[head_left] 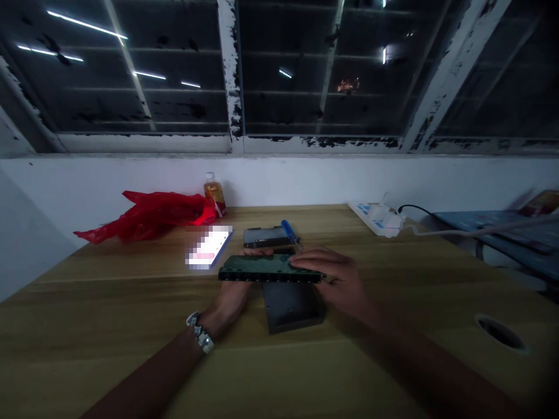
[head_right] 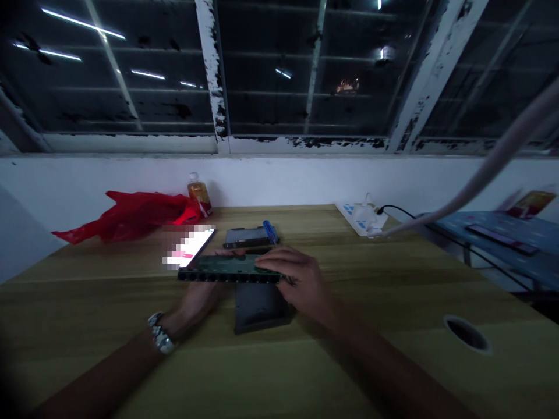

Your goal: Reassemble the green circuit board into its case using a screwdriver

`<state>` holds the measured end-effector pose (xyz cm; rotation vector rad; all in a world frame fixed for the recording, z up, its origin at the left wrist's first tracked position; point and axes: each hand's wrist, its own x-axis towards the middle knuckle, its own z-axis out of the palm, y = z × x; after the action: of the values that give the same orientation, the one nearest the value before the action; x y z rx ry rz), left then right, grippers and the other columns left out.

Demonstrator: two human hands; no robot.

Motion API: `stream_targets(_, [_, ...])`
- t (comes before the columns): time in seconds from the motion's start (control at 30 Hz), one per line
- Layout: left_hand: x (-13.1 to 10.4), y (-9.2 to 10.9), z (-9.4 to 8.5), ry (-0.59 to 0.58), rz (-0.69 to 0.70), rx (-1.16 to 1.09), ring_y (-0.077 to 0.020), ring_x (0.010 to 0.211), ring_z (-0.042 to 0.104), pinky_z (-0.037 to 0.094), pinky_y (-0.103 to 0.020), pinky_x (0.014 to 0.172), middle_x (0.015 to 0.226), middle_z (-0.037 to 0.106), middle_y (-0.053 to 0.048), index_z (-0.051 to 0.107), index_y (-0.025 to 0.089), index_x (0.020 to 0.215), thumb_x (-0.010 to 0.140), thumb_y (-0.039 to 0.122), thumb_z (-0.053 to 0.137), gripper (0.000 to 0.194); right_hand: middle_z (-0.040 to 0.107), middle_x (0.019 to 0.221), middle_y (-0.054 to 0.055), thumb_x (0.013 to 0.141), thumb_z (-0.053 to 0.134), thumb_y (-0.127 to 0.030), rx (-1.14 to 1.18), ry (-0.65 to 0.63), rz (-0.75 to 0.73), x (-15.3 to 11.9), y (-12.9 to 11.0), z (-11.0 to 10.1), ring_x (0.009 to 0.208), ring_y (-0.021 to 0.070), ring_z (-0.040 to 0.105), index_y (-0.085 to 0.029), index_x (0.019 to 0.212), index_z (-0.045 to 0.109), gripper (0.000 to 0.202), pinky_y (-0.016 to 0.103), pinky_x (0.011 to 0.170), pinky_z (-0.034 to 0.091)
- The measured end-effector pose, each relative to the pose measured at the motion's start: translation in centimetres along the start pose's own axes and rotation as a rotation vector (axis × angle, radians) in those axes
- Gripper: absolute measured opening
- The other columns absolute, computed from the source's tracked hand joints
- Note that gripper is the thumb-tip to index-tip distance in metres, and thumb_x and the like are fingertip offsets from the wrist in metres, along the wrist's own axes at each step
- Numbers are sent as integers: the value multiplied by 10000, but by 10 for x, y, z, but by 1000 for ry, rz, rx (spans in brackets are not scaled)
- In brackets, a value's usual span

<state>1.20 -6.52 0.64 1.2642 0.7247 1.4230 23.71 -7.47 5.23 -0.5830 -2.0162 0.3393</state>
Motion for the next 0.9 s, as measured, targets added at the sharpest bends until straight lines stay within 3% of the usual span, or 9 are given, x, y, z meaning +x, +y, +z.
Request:
stream_targets(0.13, [1,-5,-2,1,13,23,-272,1104,625,472,-435,986,1095,709,-92,639,199,939,773,407,737,284,758,1067,6,756,569,12,-7,5,32,-1,1,0,995,220,702,-342,1117,732,531,432,882,569])
stream_targets(0.27, [3,-2,-1,30,-42,2,-231,1025,654,464,-402,993,1007,733,-53,642,202,909,720,327,801,277,760,1036,16,774,623,-48,-15,31,140,-2,-2,1,943,225,714,-328,1087,729,433,425,839,575])
stream_targets(0.4, [9,4,-3,74,-69,45,-172,801,657,512,-321,802,844,727,-11,666,183,844,708,295,822,235,757,985,41,749,750,-203,-12,84,339,-2,-9,2,868,240,717,-299,1225,642,498,404,752,582])
stream_targets(0.6, [12,11,-7,126,-102,38,-107,613,574,444,-233,585,698,653,33,616,176,744,724,317,818,247,666,690,-24,837,683,-308,198,-36,591,-5,-8,15,582,154,622,-245,1259,552,447,280,524,511])
stream_targets(0.77, [7,18,-1,78,-113,62,-134,704,603,465,-246,639,779,678,8,662,183,809,772,378,777,229,672,694,-6,809,700,-311,302,5,780,-7,0,27,514,139,595,-207,1131,582,358,232,413,450])
stream_targets(0.9, [1,27,7,-111,-164,-156,-225,930,643,506,-331,772,1082,710,-97,696,169,1083,890,497,581,398,711,748,11,822,667,-291,442,-8,767,-5,0,32,582,161,658,-222,1088,626,278,265,474,517])
